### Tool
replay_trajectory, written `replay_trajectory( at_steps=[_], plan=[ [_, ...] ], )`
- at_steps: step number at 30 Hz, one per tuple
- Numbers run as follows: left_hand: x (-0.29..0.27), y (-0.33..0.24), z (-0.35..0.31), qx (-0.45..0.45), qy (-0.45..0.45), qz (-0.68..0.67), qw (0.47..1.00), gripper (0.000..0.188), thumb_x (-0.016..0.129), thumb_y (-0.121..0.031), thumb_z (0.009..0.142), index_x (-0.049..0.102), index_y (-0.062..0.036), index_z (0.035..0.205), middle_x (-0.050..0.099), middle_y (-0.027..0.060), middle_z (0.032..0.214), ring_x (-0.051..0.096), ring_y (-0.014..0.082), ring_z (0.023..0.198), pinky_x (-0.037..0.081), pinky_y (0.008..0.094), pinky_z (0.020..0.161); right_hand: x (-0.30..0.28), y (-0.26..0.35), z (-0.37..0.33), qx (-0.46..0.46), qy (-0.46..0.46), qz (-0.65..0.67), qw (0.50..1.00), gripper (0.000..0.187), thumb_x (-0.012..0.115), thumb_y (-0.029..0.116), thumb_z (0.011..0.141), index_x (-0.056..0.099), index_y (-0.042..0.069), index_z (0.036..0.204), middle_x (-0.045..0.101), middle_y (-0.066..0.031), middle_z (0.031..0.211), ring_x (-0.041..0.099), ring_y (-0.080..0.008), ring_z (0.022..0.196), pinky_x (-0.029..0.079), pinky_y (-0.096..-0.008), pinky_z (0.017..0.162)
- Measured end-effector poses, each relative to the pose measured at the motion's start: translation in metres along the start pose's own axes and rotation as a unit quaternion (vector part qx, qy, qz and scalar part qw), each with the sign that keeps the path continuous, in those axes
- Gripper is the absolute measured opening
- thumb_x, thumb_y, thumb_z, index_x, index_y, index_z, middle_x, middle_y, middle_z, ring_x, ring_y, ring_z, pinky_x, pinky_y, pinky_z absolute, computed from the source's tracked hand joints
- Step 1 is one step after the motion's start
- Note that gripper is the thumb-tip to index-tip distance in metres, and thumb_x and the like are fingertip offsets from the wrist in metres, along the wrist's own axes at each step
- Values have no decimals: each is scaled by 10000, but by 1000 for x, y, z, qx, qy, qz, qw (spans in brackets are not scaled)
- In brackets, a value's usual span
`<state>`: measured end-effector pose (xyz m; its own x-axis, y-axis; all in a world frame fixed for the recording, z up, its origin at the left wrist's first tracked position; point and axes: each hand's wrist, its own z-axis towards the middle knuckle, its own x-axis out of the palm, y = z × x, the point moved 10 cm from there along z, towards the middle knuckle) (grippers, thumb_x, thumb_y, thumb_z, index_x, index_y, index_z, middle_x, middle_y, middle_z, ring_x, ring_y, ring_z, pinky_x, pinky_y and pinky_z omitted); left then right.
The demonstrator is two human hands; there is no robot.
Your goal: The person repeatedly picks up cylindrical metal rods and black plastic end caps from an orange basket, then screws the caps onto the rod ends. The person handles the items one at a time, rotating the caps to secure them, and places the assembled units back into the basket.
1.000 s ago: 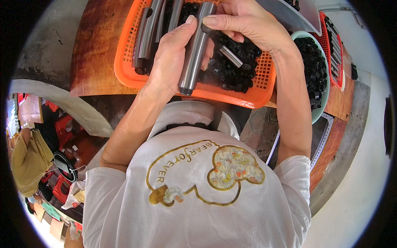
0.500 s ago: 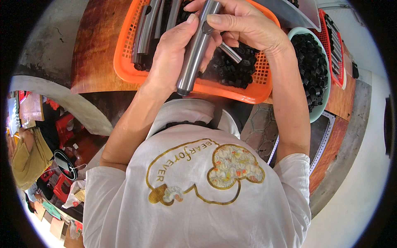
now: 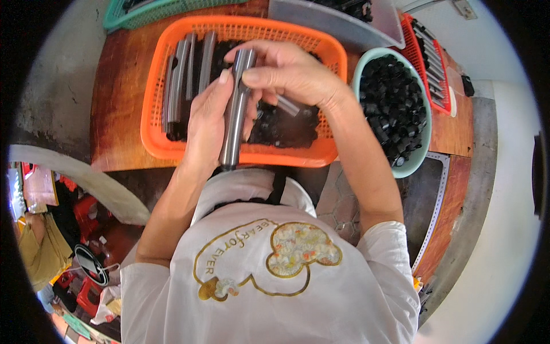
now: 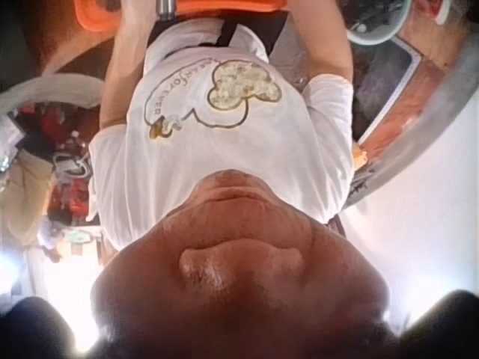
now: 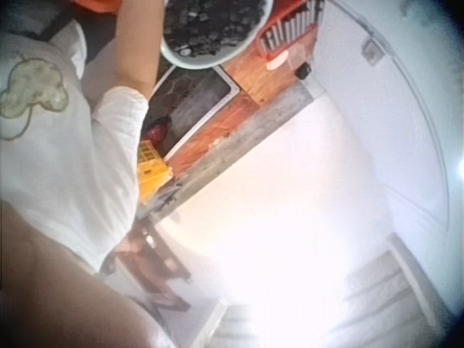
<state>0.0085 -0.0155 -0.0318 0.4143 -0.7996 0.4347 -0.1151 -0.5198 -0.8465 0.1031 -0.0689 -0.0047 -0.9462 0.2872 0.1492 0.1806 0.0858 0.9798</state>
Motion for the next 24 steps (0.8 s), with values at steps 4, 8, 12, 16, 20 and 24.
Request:
replay_trajectory(
  at_steps=[4,8,12,16,20,24],
  plan=[
    [2,1,3,-7,9,-11,1000,499,409,-438,1108,627,-2,997,566,37,676,481,110,447,353,245,376,-1,0,-2,21,-5,-9,1000,472,733,241,967,600,27,1366,689,-25,975,685,-100,766,496,-208,585],
    [8,1,5,0,60,-27,998,496,394,-439,1113,609,1,1036,576,41,711,477,102,452,374,241,379,-3,1,-2,15,-4,-44,999,475,732,269,969,610,39,1367,692,-16,966,660,-91,752,487,-217,595],
    [8,1,3,5,71,1,997,455,408,-395,1104,642,-6,1075,595,29,714,527,103,509,410,229,445,-5,0,-5,4,4,-51,999,452,724,264,975,624,50,1360,698,-2,974,617,-65,712,471,-199,582],
    [16,5,0,-25,109,-83,990,401,424,-323,1076,661,-1,1104,653,35,795,571,110,573,452,245,507,-4,3,-9,-26,1,-59,998,460,716,316,981,638,74,1365,689,31,910,574,-35,662,432,-178,565],
    [12,7,1,-7,88,-14,996,472,359,-359,1059,576,17,1245,597,57,824,511,123,569,405,235,495,-3,1,-8,-38,4,-59,998,476,718,339,978,641,87,1375,677,37,861,549,-29,631,402,-177,542],
    [11,5,1,8,97,-68,993,421,410,-295,1044,650,24,1179,639,36,805,566,108,594,459,242,532,-4,-3,-6,-36,3,-73,997,496,725,343,972,632,88,1386,679,33,869,534,-30,611,397,-175,532]
  ],
)
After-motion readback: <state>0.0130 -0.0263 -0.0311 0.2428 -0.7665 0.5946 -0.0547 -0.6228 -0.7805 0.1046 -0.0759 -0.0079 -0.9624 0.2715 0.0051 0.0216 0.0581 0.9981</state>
